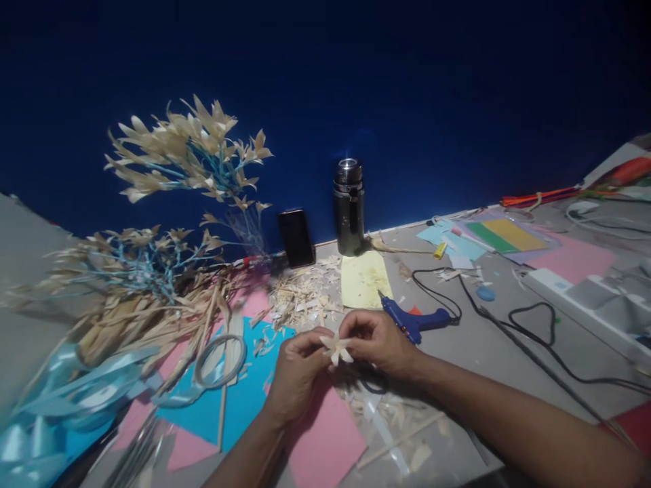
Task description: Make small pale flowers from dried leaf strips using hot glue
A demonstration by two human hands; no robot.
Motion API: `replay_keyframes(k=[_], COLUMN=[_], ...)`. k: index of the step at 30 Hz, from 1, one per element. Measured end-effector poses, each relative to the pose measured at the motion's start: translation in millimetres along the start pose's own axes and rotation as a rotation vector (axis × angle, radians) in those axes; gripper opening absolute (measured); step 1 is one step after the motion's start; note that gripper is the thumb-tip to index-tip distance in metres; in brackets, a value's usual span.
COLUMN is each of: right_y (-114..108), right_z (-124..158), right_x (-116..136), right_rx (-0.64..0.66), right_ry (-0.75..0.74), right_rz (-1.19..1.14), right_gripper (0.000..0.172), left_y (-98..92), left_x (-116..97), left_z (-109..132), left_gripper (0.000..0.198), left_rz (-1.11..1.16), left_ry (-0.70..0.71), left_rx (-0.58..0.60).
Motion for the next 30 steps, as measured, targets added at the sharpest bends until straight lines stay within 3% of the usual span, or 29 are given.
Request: replay_keyframes(k=[6, 16, 21, 30], right_y=[2, -4, 0, 3], right_z=[4, 2, 5, 7], right_x=[-1, 5, 12, 6], right_rx=[-0.004, -0.084, -0.035, 0.056], right_ry=[0.062, -0.097, -0.135, -0.071], right_rz=[-0.034, 0.094, 0.18, 0.178], right_gripper=[0.015, 0.012, 0.005, 0.003], left_y=[-2.8, 0.3, -3.5, 1.0], left_x=[-5, -17, -14, -16], left_z=[2, 6, 4, 1], left_gripper=[0.012, 0.013, 0.01, 0.011], left_rz=[-0.11, -0.342, -0.205, -0.129], left_ry=[0.05, 0.159, 0.12, 0.074], left_rx=[0.01, 0.035, 0.011, 0.195])
Point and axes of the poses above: each hand's wrist, its own z-axis away from the middle knuckle, its own y-axis out of the palm, x = y × z, the point moved 6 cm from there along -z, towards the middle knuckle, and after that the axes turned 2 degrees about x, right-handed, at the moved point
